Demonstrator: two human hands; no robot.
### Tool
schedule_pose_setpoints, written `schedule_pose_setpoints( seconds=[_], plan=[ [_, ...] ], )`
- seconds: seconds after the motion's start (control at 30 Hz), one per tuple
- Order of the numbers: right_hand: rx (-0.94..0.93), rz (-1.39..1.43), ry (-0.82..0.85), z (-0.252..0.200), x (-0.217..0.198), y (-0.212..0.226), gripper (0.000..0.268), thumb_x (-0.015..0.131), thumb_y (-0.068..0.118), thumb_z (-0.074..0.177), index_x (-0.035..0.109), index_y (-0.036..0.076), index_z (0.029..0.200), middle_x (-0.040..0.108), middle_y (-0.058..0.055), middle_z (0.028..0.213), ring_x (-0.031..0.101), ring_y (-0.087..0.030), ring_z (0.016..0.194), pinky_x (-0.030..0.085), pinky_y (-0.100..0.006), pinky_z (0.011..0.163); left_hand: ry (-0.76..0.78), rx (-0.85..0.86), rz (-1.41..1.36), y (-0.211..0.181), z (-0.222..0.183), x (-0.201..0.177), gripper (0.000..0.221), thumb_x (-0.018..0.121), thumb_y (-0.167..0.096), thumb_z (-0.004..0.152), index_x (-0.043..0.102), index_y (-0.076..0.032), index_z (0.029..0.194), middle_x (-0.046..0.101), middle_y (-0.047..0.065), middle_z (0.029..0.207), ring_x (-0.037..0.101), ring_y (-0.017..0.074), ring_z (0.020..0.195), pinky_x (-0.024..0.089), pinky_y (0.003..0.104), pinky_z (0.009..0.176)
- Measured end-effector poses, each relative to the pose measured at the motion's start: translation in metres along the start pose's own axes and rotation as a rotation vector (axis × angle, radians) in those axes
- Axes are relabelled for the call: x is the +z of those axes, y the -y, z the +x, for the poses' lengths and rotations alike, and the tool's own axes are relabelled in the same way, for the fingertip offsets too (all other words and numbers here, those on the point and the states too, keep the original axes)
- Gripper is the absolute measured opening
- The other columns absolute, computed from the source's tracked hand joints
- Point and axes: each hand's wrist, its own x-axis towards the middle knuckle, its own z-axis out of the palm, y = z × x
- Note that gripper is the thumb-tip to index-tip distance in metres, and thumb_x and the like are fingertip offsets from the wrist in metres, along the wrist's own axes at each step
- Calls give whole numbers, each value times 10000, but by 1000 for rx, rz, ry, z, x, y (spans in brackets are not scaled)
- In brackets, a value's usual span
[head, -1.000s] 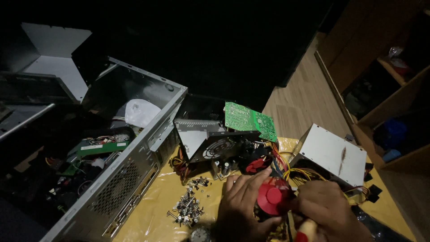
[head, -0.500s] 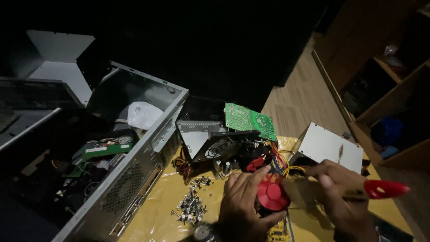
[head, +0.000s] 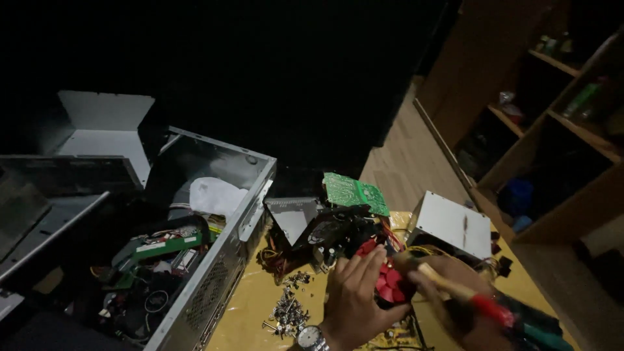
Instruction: Cleaning a power supply unit's circuit board with a brush and preparing to install a cooling fan.
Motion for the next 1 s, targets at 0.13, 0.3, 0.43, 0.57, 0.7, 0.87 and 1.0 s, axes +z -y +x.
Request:
schedule_pose_setpoints(
  seconds=[0.13, 0.3, 0.43, 0.57, 0.7, 0.87, 1.0],
  plan=[
    [160, -255, 308, 7, 25, -30, 149, 682, 298, 864, 708, 235, 731, 679, 78, 662, 653, -29, 569, 500, -200, 517, -31, 14, 23, 4, 2, 4, 736, 783, -426, 809, 596, 84, 1306, 714, 209, 1274, 708, 321, 996, 466, 432, 792],
    [-82, -44, 1, -13, 16, -15, 268, 679, 354, 899, 741, 97, 942, 736, -52, 875, 736, -152, 750, 592, -287, 630, 6, -22, 26, 4, -1, 5, 791, 768, -443, 804, 570, 93, 1352, 698, 194, 1319, 691, 334, 1068, 462, 492, 886],
    [-133, 174, 89, -10, 8, 0, 113, 641, 184, 922, 713, 109, 967, 740, -66, 925, 713, -160, 780, 618, -264, 642, -34, 6, 17, 2, -1, 3, 781, 817, -390, 780, 579, 94, 1345, 721, 192, 1261, 683, 272, 932, 468, 403, 765],
    [76, 149, 373, -16, 10, 7, 196, 647, 335, 943, 722, 154, 952, 678, 8, 799, 629, -123, 692, 547, -276, 605, -31, 15, 42, 7, -7, 11, 634, 718, -207, 804, 566, 74, 1352, 719, 207, 1289, 735, 306, 992, 511, 474, 824],
    [19, -28, -7, -3, 5, 14, 239, 632, 291, 939, 771, 125, 1042, 765, -58, 970, 715, -202, 896, 575, -335, 777, -42, -8, 53, -1, -1, 3, 806, 830, -445, 767, 591, 53, 1354, 737, 154, 1227, 668, 258, 902, 464, 406, 767],
    [-60, -40, -15, 3, 6, 9, 256, 648, 294, 936, 763, 138, 1105, 740, -59, 986, 720, -170, 834, 576, -266, 713, -26, -8, 31, -2, -1, 5, 825, 841, -466, 795, 580, 72, 1365, 742, 159, 1218, 684, 267, 966, 485, 398, 836],
    [-145, 268, 377, 7, -1, 19, 169, 670, 280, 958, 704, 117, 933, 720, -41, 874, 666, -200, 764, 551, -348, 739, -3, -5, 16, 3, -1, 6, 738, 809, -104, 700, 547, 88, 1363, 695, 213, 1322, 696, 367, 1088, 482, 493, 874]
  ],
)
